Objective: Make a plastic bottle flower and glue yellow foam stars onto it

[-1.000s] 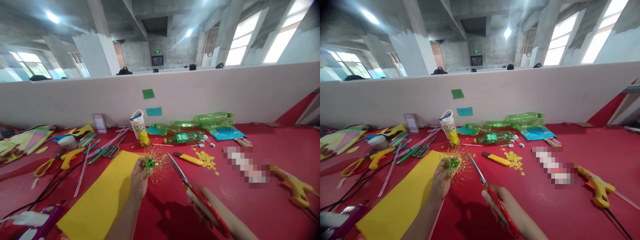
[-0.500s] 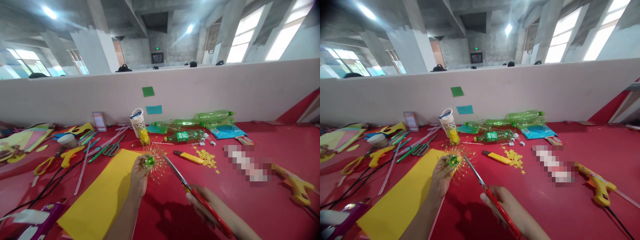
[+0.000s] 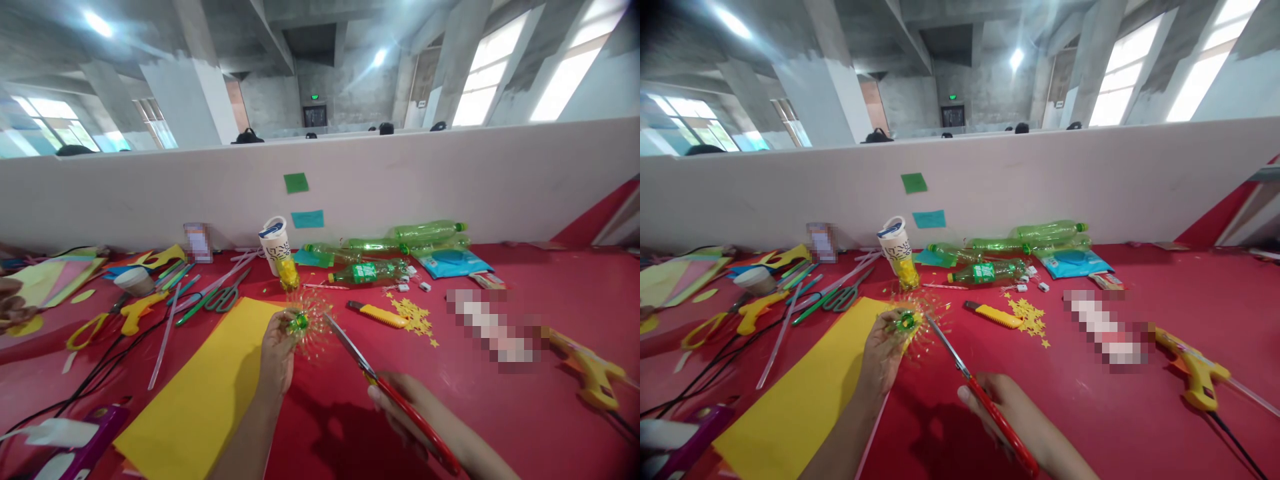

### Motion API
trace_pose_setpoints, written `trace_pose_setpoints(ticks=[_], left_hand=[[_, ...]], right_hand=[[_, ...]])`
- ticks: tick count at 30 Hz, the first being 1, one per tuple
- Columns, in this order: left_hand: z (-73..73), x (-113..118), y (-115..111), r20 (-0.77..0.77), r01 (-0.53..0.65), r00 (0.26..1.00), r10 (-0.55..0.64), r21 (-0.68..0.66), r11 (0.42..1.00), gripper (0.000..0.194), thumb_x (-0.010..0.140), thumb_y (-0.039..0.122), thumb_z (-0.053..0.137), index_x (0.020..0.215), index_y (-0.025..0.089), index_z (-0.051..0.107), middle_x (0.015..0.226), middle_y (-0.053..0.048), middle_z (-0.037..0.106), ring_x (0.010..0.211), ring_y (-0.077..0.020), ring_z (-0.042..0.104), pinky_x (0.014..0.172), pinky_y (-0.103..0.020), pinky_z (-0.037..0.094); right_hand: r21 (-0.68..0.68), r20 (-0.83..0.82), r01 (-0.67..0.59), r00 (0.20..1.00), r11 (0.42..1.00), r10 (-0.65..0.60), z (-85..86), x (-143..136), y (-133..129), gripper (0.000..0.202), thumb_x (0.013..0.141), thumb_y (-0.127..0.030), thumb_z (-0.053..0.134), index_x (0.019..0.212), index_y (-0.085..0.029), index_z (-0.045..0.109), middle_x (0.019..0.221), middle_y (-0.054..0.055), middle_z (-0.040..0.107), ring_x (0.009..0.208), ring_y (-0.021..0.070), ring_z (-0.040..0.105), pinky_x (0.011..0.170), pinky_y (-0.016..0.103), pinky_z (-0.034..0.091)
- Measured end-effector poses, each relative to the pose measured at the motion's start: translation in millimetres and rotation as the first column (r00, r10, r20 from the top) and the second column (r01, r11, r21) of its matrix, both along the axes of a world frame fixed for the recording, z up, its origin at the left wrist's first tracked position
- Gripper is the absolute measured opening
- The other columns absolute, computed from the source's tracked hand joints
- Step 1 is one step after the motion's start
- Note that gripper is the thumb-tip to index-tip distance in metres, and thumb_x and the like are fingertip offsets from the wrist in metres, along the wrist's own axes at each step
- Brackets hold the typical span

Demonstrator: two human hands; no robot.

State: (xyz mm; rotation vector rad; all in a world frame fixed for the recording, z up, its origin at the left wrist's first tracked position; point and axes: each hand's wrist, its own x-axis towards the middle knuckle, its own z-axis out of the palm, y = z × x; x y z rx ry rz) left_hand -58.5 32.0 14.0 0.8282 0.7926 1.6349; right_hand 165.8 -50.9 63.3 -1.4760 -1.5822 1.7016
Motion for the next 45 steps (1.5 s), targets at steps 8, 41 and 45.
trace_pose_setpoints(ticks=[8, 41, 45], left_hand=[[-0.8, 1.1, -1.1, -0.006, 0.012, 1.0, -0.012, -0.006, 1.0, 0.03, 0.058, 0.008, 0.072, 0.082, 0.021, 0.059, 0.094, 0.001, 0.058, 0.087, -0.0135, 0.054, 0.079, -0.026, 0.043], [-1.1, 3.1, -1.6, -0.071, 0.022, 0.997, -0.023, -0.004, 1.0, 0.028, 0.059, 0.011, 0.073, 0.081, 0.022, 0.059, 0.092, 0.001, 0.057, 0.084, -0.0137, 0.053, 0.076, -0.024, 0.042], [-0.7, 3.1, -1.5, -0.064, 0.025, 0.998, -0.025, 0.004, 1.0, 0.029, 0.06, 0.008, 0.072, 0.082, 0.021, 0.058, 0.093, 0.0, 0.057, 0.086, -0.0138, 0.053, 0.077, -0.024, 0.043]], right_hand=[[0.019, -0.029, 0.059, 0.998, 0.998, -0.059, 0.0, -2.4, -2.0, 0.051, 0.08, -0.069, 0.044, 0.071, -0.019, 0.044, 0.043, -0.01, 0.037, 0.034, 0.0047, 0.035, 0.034, 0.016, 0.028], [0.037, 0.019, 0.046, 0.999, 0.998, -0.047, -10.8, -0.8, 1.2, 0.044, 0.081, -0.063, 0.048, 0.069, -0.021, 0.041, 0.039, -0.01, 0.037, 0.03, 0.0051, 0.034, 0.03, 0.015, 0.026], [-0.01, 0.102, 0.081, 0.992, 0.997, -0.08, -15.5, -2.7, 2.3, 0.041, 0.081, -0.06, 0.048, 0.07, -0.021, 0.043, 0.038, -0.009, 0.041, 0.027, 0.0056, 0.035, 0.029, 0.015, 0.025]])
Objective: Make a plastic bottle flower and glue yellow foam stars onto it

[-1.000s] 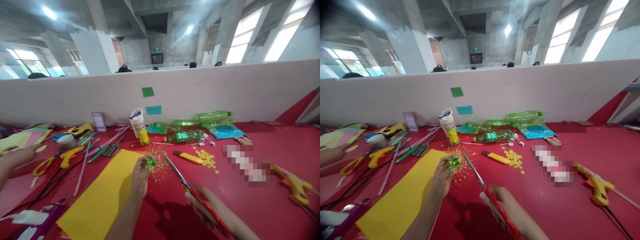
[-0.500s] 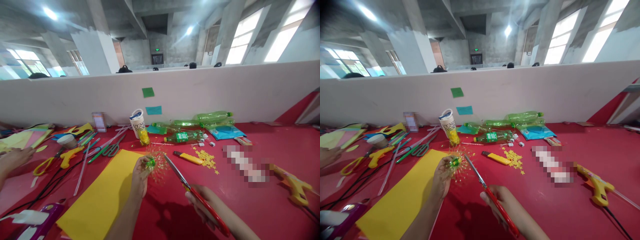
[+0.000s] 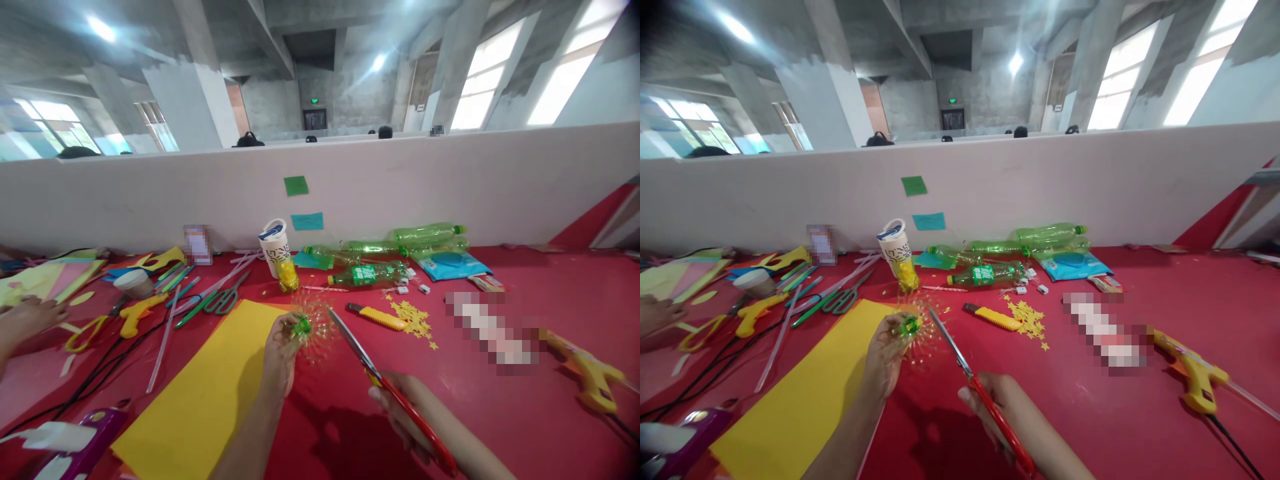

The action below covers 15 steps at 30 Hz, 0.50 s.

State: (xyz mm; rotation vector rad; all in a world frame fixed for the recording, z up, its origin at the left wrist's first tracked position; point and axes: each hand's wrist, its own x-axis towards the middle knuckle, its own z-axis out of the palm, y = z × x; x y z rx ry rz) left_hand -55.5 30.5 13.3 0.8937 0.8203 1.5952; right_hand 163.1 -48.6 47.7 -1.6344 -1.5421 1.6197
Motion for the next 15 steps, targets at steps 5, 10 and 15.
trace_pose_setpoints(ticks=[5, 10, 15], left_hand=[[-0.9, -0.5, 0.2, 0.027, -0.004, 1.0, 0.004, -0.013, 1.0, 0.028, 0.06, 0.009, 0.072, 0.081, 0.021, 0.058, 0.093, 0.002, 0.057, 0.084, -0.0123, 0.054, 0.078, -0.024, 0.043], [0.5, -1.1, -0.9, 0.069, -0.014, 0.997, 0.017, -0.042, 0.999, 0.025, 0.061, 0.009, 0.071, 0.078, 0.021, 0.058, 0.092, 0.003, 0.059, 0.083, -0.011, 0.056, 0.08, -0.025, 0.044], [0.7, -3.3, -1.6, 0.079, -0.03, 0.996, 0.035, -0.071, 0.997, 0.031, 0.057, 0.008, 0.074, 0.083, 0.02, 0.063, 0.091, 0.002, 0.064, 0.083, -0.0121, 0.059, 0.078, -0.024, 0.045]], right_hand=[[-0.02, -0.07, 0.013, 0.997, 1.0, -0.015, 6.7, 0.2, 1.0, 0.045, 0.08, -0.064, 0.045, 0.074, -0.019, 0.048, 0.038, -0.008, 0.042, 0.028, 0.0067, 0.035, 0.032, 0.017, 0.028], [0.013, -0.145, 0.031, 0.989, 0.999, -0.028, 11.7, 4.9, -1.9, 0.05, 0.08, -0.07, 0.039, 0.077, -0.02, 0.044, 0.044, -0.009, 0.041, 0.033, 0.0065, 0.036, 0.034, 0.018, 0.032], [0.133, -0.196, -0.041, 0.978, 0.99, 0.067, 9.0, 4.4, -6.1, 0.047, 0.085, -0.065, 0.041, 0.07, -0.019, 0.04, 0.053, -0.008, 0.041, 0.042, 0.0049, 0.039, 0.042, 0.016, 0.033]])
